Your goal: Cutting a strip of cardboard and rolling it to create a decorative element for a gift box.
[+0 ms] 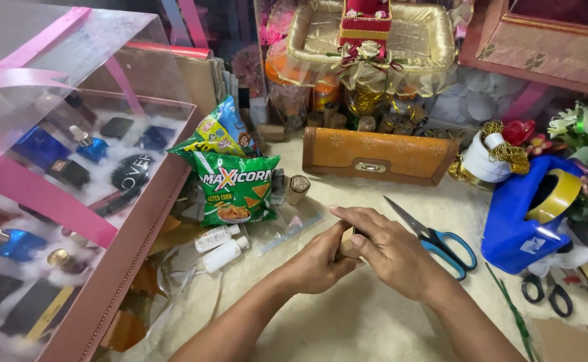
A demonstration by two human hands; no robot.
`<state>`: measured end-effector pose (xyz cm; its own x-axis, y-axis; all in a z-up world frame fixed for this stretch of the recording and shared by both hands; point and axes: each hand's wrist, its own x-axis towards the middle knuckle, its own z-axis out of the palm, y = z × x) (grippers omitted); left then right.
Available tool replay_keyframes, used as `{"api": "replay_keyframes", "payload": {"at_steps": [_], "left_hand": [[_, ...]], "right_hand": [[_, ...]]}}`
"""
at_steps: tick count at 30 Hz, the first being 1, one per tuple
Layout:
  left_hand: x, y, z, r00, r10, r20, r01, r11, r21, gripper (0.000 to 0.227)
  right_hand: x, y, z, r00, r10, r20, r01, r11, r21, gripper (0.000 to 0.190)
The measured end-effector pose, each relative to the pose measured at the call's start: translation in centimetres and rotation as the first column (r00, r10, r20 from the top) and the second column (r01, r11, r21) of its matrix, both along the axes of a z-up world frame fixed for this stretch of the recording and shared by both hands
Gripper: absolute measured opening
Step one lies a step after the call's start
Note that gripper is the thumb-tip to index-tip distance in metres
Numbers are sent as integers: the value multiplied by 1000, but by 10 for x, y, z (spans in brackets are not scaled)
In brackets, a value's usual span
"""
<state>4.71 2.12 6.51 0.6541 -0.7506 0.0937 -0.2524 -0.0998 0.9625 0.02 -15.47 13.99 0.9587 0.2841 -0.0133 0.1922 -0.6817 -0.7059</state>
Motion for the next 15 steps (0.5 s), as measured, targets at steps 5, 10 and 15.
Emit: {"api": "replay_keyframes", "payload": {"at_steps": [5, 10, 15], "left_hand": [[0, -3, -1, 994, 11, -105, -2, 996, 91, 31], [-3, -2, 8, 847, -279, -453, 115, 927, -356, 24], [-2, 3, 0, 631, -369, -682, 60, 900, -431, 43]], "right_hand": [[6, 0, 2, 977, -123, -177, 136, 988, 66, 60], [7, -18, 10, 937, -8, -349, 118, 948, 296, 83], [9, -17, 7, 893, 91, -441, 148, 866, 477, 59]]}}
